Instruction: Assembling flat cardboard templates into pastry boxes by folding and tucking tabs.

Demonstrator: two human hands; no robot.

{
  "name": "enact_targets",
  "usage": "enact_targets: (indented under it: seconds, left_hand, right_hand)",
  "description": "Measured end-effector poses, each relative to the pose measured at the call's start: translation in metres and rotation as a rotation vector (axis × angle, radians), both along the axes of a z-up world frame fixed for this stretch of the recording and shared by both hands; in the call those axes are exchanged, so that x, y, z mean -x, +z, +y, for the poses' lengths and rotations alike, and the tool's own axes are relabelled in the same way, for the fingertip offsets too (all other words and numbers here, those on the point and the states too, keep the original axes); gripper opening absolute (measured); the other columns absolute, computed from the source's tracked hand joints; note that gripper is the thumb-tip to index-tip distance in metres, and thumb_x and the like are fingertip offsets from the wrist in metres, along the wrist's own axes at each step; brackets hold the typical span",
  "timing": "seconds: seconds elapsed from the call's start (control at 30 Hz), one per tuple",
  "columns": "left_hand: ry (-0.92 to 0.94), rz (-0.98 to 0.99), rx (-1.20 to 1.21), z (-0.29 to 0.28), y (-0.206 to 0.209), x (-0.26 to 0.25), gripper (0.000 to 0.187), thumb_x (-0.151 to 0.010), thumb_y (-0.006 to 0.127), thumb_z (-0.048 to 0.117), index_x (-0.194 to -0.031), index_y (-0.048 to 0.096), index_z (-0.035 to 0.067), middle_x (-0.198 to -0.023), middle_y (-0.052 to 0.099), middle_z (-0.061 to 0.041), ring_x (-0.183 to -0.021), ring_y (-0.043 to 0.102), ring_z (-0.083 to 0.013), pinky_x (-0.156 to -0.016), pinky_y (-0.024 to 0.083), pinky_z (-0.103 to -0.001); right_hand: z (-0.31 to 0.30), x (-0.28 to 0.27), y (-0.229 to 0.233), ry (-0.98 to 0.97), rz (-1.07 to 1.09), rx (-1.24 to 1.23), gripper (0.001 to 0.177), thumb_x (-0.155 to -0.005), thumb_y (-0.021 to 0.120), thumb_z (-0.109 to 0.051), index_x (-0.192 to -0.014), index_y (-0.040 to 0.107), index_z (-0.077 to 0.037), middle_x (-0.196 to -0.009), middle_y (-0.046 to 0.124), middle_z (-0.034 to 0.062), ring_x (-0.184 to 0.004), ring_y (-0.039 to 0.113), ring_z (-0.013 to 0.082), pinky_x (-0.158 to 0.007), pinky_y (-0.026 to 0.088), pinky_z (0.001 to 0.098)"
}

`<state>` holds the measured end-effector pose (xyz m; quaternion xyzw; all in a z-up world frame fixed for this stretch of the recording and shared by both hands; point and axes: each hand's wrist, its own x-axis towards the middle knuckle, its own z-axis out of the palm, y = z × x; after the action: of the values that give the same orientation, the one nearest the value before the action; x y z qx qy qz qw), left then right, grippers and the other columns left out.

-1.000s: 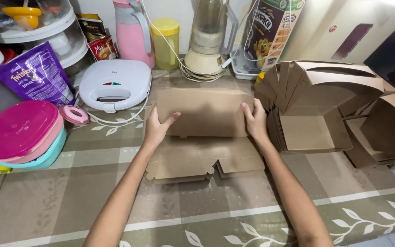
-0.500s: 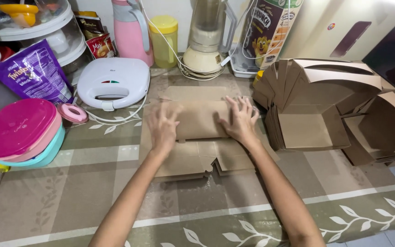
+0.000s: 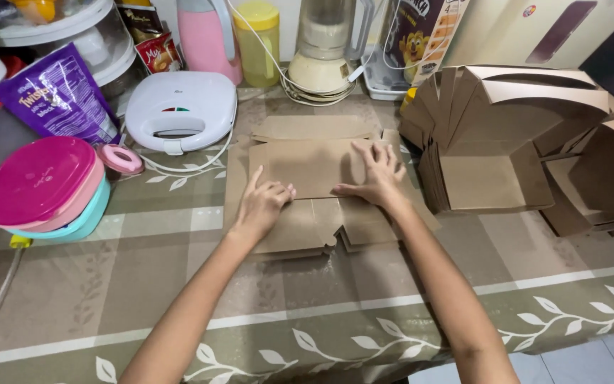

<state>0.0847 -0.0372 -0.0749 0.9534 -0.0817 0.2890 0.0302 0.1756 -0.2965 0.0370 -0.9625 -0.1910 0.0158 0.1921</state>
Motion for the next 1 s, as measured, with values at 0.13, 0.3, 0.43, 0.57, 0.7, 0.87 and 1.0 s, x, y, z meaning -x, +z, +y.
enact_targets:
  seconds: [0.13,0.3,0.43,0.57,0.7,0.87,1.0]
  left_hand:
    - [0.026,0.03,-0.028,0.008,0.025,0.023,0.029,-0.103,0.052,0.043,-0.103,0.077,0.03,-0.096,0.079,0.009,-0.107,0.07,-0.0102,-0.126,0.021,-0.054]
    - [0.032,0.02,-0.027,0.005,0.025,0.023,0.027,-0.103,0.053,0.039,-0.1,0.078,0.028,-0.097,0.078,0.008,-0.109,0.068,-0.0105,-0.126,0.02,-0.055]
    - [0.042,0.024,-0.007,0.002,0.033,0.029,0.027,-0.104,0.053,0.039,-0.099,0.078,0.028,-0.097,0.078,0.007,-0.109,0.067,-0.0115,-0.126,0.019,-0.056]
    - [0.057,0.048,0.005,0.002,0.036,0.033,0.033,-0.106,0.048,0.039,-0.099,0.077,0.026,-0.095,0.078,0.006,-0.108,0.067,-0.0123,-0.126,0.018,-0.057]
    - [0.042,0.108,0.065,0.004,0.036,0.025,0.026,-0.102,0.057,0.036,-0.089,0.078,0.027,-0.091,0.077,0.007,-0.103,0.067,-0.011,-0.126,0.017,-0.056]
    - [0.073,0.228,0.242,0.0,0.072,0.026,0.014,-0.097,0.063,0.023,-0.099,0.076,0.028,-0.103,0.075,0.007,-0.113,0.065,-0.0146,-0.126,0.018,-0.055]
    - [0.05,-0.042,0.643,0.006,0.101,0.023,0.043,-0.102,0.055,0.012,-0.143,0.057,0.024,-0.145,0.047,-0.01,-0.136,0.047,-0.0389,-0.115,0.036,-0.059]
  right_hand:
    - [-0.023,-0.005,-0.001,-0.03,0.041,0.014,0.109,-0.066,0.088,-0.062,-0.157,0.031,-0.044,-0.162,0.028,0.0174,-0.153,0.018,0.0445,-0.113,0.02,0.0752]
    - [-0.052,-0.009,0.006,-0.065,0.098,-0.015,0.108,-0.072,0.085,-0.06,-0.16,0.026,-0.039,-0.152,0.043,0.0205,-0.145,0.036,0.0462,-0.11,0.031,0.0667]
    - [-0.047,-0.003,0.014,-0.061,0.092,-0.001,0.108,-0.073,0.085,-0.057,-0.16,0.024,-0.038,-0.152,0.043,0.0205,-0.144,0.036,0.0457,-0.109,0.032,0.0659]
    - [-0.049,-0.016,0.003,-0.08,0.114,0.019,0.107,-0.073,0.086,-0.058,-0.16,0.03,-0.031,-0.154,0.043,0.0201,-0.144,0.036,0.0443,-0.108,0.033,0.0665]
    - [-0.045,-0.018,0.007,-0.092,0.179,0.02,0.102,-0.075,0.087,-0.051,-0.158,0.037,-0.02,-0.156,0.04,0.019,-0.147,0.032,0.0433,-0.11,0.031,0.0657]
    - [-0.05,-0.035,-0.014,-0.119,0.185,-0.177,0.106,-0.066,0.093,-0.048,-0.154,0.041,-0.02,-0.154,0.041,0.0163,-0.146,0.032,0.0429,-0.111,0.03,0.0661]
    - [-0.062,-0.065,-0.051,-0.174,0.102,-0.615,0.071,-0.066,0.096,-0.037,-0.129,0.065,-0.029,-0.13,0.068,0.0057,-0.13,0.057,0.0327,-0.104,0.046,0.0526]
